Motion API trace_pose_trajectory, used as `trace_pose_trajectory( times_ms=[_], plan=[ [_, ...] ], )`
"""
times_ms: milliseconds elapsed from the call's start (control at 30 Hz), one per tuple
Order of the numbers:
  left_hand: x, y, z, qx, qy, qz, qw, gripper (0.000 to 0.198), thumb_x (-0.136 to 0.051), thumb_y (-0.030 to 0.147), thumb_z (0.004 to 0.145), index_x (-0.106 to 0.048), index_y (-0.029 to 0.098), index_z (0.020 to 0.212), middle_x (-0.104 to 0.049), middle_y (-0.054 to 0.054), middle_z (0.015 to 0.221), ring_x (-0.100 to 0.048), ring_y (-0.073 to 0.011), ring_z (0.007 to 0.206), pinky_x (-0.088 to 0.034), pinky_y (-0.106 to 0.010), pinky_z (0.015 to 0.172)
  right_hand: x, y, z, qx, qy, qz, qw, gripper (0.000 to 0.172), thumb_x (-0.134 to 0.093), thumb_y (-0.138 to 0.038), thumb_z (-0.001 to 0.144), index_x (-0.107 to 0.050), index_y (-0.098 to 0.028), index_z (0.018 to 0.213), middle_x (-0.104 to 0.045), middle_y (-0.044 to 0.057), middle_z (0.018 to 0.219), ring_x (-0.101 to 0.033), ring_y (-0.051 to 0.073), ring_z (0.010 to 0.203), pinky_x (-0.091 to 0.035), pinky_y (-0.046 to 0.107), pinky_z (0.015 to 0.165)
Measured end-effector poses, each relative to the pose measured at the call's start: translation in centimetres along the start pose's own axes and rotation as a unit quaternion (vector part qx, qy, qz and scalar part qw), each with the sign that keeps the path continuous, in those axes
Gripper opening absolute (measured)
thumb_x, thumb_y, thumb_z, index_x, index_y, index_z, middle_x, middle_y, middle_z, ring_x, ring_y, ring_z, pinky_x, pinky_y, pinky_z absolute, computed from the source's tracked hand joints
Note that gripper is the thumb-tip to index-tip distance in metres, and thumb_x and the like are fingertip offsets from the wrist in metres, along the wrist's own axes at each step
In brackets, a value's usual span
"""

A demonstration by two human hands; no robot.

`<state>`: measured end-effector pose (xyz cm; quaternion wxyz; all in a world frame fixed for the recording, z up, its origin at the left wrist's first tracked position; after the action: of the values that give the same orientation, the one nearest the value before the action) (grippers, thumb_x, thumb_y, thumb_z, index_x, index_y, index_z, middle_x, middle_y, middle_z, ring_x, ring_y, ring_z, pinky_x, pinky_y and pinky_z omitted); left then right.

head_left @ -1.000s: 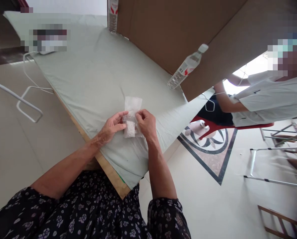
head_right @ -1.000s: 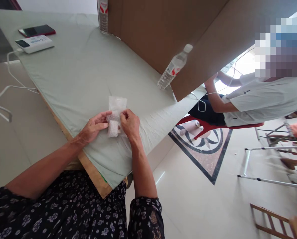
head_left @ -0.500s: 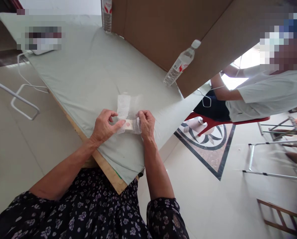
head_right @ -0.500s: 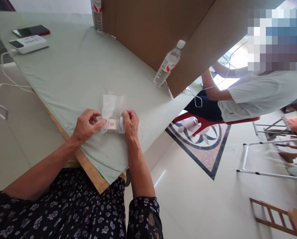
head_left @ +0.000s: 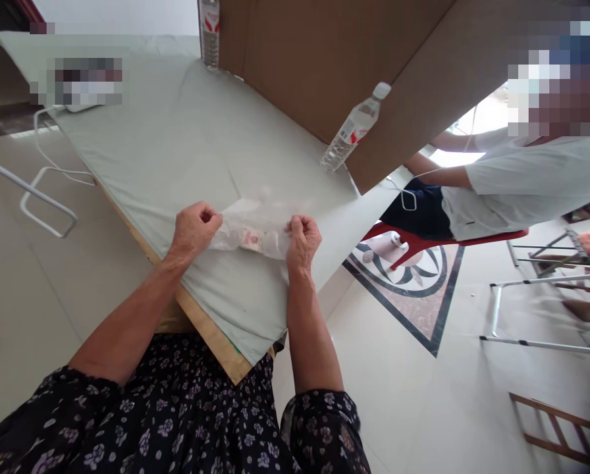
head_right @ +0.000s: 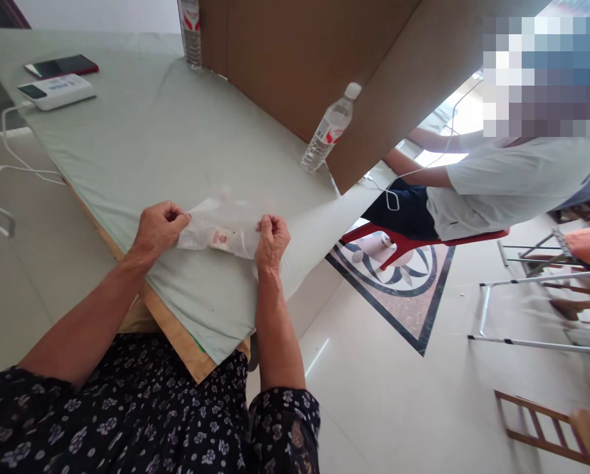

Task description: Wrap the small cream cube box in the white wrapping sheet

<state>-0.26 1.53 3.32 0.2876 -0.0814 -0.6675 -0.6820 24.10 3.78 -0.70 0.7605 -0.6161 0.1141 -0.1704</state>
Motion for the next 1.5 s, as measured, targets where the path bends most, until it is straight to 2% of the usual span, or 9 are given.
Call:
trace_pose_trajectory(
  times_ms=[233, 467, 567, 667, 833, 967, 1100, 1333, 1500],
  plan=[
    [-0.2, -0.7, 1.0, 0.004, 0.009, 0.046, 0.999, 0.007, -0.065, 0.027, 0.074, -0.063, 0.021, 0.077, -0.063, 0.001, 0.067, -0.055, -0.0165, 0.064, -0.046, -0.031, 0.070, 0.4, 1.4, 0.5, -0.005, 0.018, -0.041, 0.999, 0.034, -0.060, -0.044, 0.081, -0.061, -0.020, 0.105, -0.066, 0.004, 0.092, -0.064, 0.018, 0.083, -0.055, 0.035, 0.082],
    [1.5, 2.6, -1.5, -0.174, 0.040, 0.039, 0.983, 0.013, -0.060, 0.032, 0.083, -0.066, 0.021, 0.083, -0.074, -0.003, 0.084, -0.064, -0.0175, 0.078, -0.053, -0.031, 0.076, 0.8, -1.3, -1.1, 0.076, 0.070, -0.092, 0.990, 0.027, -0.054, -0.044, 0.090, -0.064, -0.021, 0.102, -0.070, 0.006, 0.101, -0.065, 0.019, 0.094, -0.053, 0.035, 0.086],
    [1.6, 5.0, -2.0, -0.235, -0.026, 0.039, 0.971, 0.018, -0.057, 0.031, 0.087, -0.071, 0.020, 0.091, -0.078, -0.006, 0.095, -0.068, -0.0198, 0.089, -0.054, -0.030, 0.075, 0.8, -3.7, -1.4, 0.120, 0.052, -0.095, 0.987, 0.022, -0.055, -0.040, 0.091, -0.066, -0.022, 0.099, -0.074, 0.005, 0.099, -0.066, 0.018, 0.091, -0.053, 0.033, 0.085],
    [-0.1, 7.1, -1.4, -0.267, -0.148, 0.040, 0.951, 0.024, -0.054, 0.027, 0.089, -0.074, 0.020, 0.097, -0.079, -0.006, 0.102, -0.070, -0.0198, 0.093, -0.055, -0.032, 0.086, 0.1, -5.8, -0.4, 0.125, -0.058, -0.099, 0.986, 0.019, -0.056, -0.034, 0.091, -0.070, -0.023, 0.096, -0.075, 0.004, 0.096, -0.068, 0.017, 0.089, -0.054, 0.033, 0.085],
    [-4.4, 7.0, 1.5, -0.215, -0.276, 0.119, 0.929, 0.042, -0.043, 0.012, 0.085, -0.075, 0.018, 0.111, -0.079, -0.006, 0.108, -0.072, -0.0216, 0.101, -0.055, -0.035, 0.097, -1.8, -4.9, 2.3, -0.026, -0.275, -0.082, 0.957, 0.021, -0.058, -0.033, 0.086, -0.074, -0.020, 0.094, -0.075, 0.002, 0.090, -0.070, 0.017, 0.088, -0.055, 0.029, 0.072],
    [-4.8, 3.6, 4.5, -0.099, -0.211, 0.118, 0.965, 0.051, -0.044, 0.015, 0.085, -0.069, 0.013, 0.130, -0.069, -0.014, 0.138, -0.063, -0.0262, 0.126, -0.048, -0.042, 0.113, -1.4, -1.1, 3.6, -0.179, -0.220, 0.000, 0.959, 0.037, -0.064, -0.046, 0.086, -0.070, -0.019, 0.111, -0.076, 0.006, 0.095, -0.074, 0.021, 0.094, -0.054, 0.028, 0.065],
    [-3.5, 0.6, 5.4, 0.057, -0.200, -0.031, 0.978, 0.063, -0.048, 0.031, 0.089, -0.054, 0.012, 0.149, -0.070, -0.015, 0.131, -0.069, -0.0259, 0.109, -0.057, -0.044, 0.099, -0.2, 1.1, 3.7, -0.199, -0.176, 0.053, 0.963, 0.050, -0.068, -0.060, 0.083, -0.066, -0.023, 0.117, -0.076, 0.006, 0.099, -0.075, 0.020, 0.092, -0.054, 0.028, 0.065],
    [-2.2, 1.8, 3.5, -0.080, -0.249, 0.062, 0.963, 0.070, -0.063, 0.057, 0.081, -0.066, 0.015, 0.137, -0.070, -0.014, 0.135, -0.064, -0.0319, 0.124, -0.048, -0.045, 0.109, 0.3, -1.3, 2.4, -0.125, -0.230, 0.017, 0.965, 0.051, -0.072, -0.065, 0.081, -0.072, -0.023, 0.110, -0.078, 0.008, 0.109, -0.072, 0.020, 0.094, -0.056, 0.031, 0.076],
    [0.5, 2.5, 1.9, -0.096, -0.250, 0.067, 0.961, 0.066, -0.052, 0.064, 0.090, -0.068, 0.017, 0.133, -0.076, -0.006, 0.087, -0.069, -0.0249, 0.086, -0.053, -0.036, 0.081, 2.2, -4.1, -0.3, -0.062, -0.295, -0.025, 0.953, 0.046, -0.067, -0.064, 0.090, -0.074, -0.023, 0.112, -0.079, 0.003, 0.090, -0.073, 0.019, 0.089, -0.056, 0.035, 0.090]
  ],
)
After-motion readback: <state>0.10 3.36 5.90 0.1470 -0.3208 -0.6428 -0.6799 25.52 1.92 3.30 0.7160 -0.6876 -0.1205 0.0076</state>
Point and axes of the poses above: each hand's wrist, its own z-axis towards the middle knuckle, its own x-axis out of the back of the hand, y = z × x, the point moved 2 cm from there along z, towards the middle knuckle
